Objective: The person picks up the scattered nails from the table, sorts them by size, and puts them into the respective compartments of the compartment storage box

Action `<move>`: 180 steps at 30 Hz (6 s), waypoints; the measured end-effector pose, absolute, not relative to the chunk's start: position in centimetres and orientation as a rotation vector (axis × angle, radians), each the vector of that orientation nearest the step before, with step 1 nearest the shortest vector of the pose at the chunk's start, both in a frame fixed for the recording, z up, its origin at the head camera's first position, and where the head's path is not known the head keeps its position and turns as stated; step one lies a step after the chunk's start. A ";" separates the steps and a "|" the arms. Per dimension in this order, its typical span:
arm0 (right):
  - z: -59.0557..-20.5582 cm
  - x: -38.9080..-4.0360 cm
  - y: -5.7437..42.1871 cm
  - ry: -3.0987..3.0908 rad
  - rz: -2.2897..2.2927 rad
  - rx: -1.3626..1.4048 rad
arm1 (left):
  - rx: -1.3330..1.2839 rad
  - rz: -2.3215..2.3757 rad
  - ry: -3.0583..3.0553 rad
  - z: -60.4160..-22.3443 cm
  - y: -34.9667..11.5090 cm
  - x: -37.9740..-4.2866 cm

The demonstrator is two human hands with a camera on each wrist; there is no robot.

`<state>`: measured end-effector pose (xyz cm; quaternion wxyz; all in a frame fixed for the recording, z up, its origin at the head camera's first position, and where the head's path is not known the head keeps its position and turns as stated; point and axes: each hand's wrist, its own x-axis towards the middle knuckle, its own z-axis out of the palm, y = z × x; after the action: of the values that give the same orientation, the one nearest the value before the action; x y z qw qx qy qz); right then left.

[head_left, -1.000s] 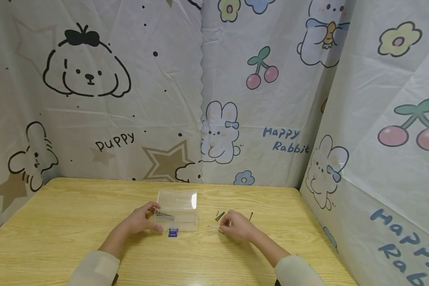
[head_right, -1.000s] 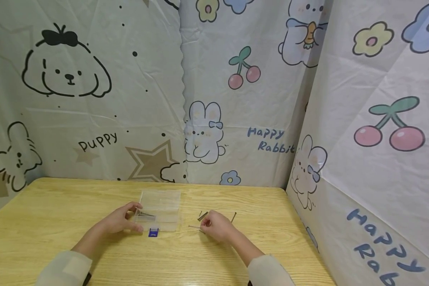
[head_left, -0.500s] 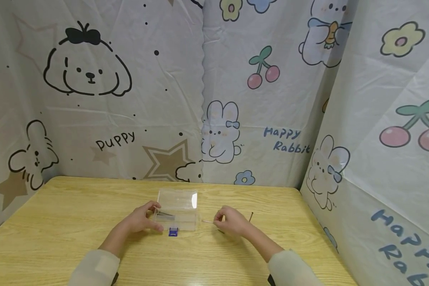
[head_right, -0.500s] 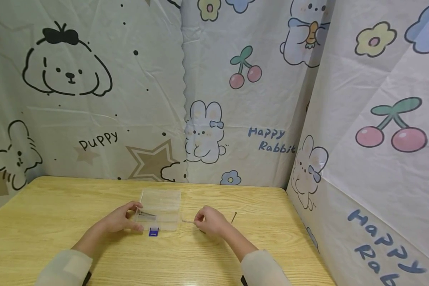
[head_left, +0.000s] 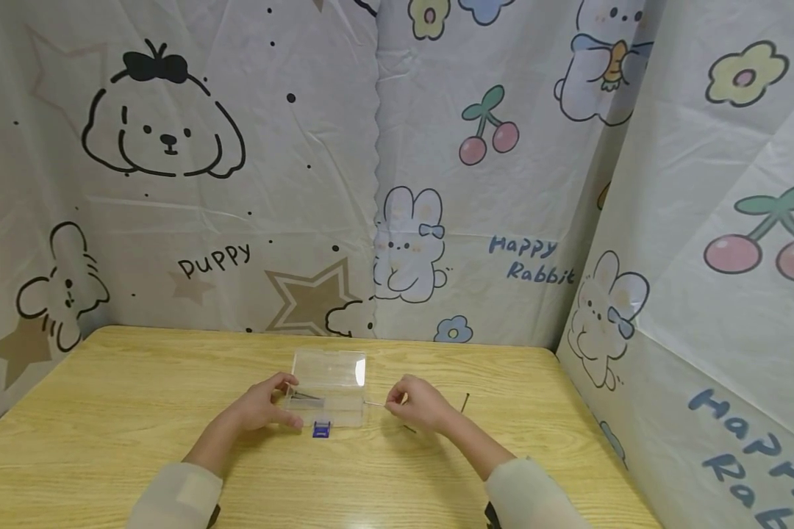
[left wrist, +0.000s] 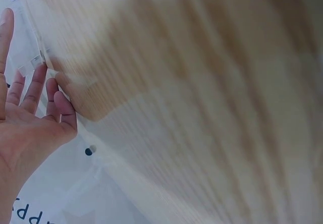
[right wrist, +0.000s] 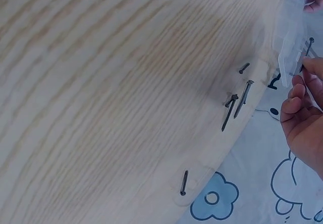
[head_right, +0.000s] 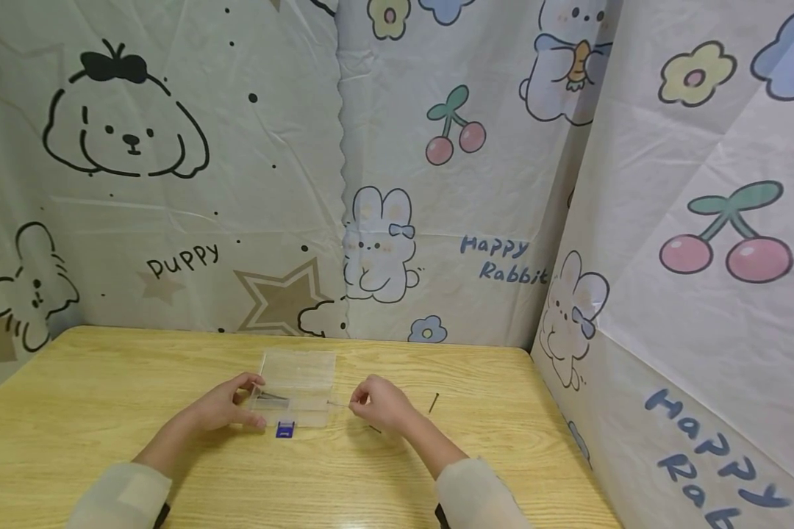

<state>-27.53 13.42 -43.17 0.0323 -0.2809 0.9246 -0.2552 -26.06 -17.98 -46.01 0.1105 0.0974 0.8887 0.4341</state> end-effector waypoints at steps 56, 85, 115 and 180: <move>-43.3 -28.4 6.0 2.866 -0.772 -0.871 | 0.269 1.276 2.610 -45.9 -17.9 -26.0; -44.1 -28.3 1.5 2.971 -0.774 -0.718 | 0.285 1.273 2.613 -45.7 -17.9 -26.0; -44.8 -28.4 0.3 2.968 -0.833 -0.648 | 0.278 1.255 2.617 -45.8 -17.9 -26.0; -45.1 -29.0 22.6 3.009 -1.073 -0.237 | 0.291 1.243 2.628 -45.8 -17.7 -26.1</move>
<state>-29.02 22.61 -45.08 -0.0310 -0.0740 0.9389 -0.3348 -26.08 -17.72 -45.83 0.1096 0.0988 0.8941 0.4228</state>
